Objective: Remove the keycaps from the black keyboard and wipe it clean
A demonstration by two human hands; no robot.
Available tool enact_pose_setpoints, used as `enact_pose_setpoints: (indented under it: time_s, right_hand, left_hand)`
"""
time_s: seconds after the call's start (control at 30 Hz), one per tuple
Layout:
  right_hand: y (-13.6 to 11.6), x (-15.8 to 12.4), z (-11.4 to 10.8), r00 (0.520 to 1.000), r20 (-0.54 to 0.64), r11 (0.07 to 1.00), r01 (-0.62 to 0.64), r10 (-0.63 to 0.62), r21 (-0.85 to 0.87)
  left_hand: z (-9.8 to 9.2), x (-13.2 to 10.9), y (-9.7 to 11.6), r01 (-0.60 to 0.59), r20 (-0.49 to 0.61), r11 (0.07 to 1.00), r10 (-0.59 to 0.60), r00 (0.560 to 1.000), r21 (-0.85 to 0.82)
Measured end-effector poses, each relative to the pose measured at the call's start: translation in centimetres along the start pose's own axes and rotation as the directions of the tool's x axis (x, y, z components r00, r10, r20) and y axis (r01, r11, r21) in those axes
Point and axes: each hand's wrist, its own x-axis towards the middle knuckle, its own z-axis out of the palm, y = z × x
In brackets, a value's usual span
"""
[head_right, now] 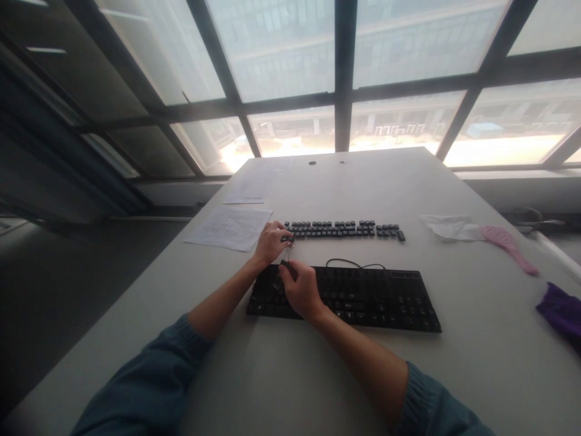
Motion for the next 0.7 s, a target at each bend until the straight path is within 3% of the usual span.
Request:
enact_pose_setpoints:
  time_s: [0.3, 0.47, 0.6, 0.7]
  right_hand:
    - [0.0, -0.1, 0.0, 1.000, 0.004, 1.000, -0.004, 0.004, 0.008]
    - [-0.6, 0.2, -0.1, 0.999, -0.046, 0.998, 0.003, 0.000, 0.067]
    - [-1.3, 0.6, -0.8, 0.995, -0.103, 0.999, 0.016, -0.011, 0.050]
    - [-1.3, 0.7, -1.3, 0.998, -0.055, 0.999, 0.032, -0.033, -0.024]
  left_hand:
    - [0.3, 0.1, -0.1, 0.001, -0.012, 1.000, -0.001, 1.000, -0.009]
    - [-1.9, -0.1, 0.0, 0.046, -0.105, 0.999, -0.047, 0.993, -0.012]
    - [-4.6, -2.4, 1.2, 0.091, -0.218, 0.996, -0.092, 0.972, -0.014]
    - [-5.7, -5.6, 2.9, 0.079, -0.182, 0.994, -0.092, 0.979, -0.078]
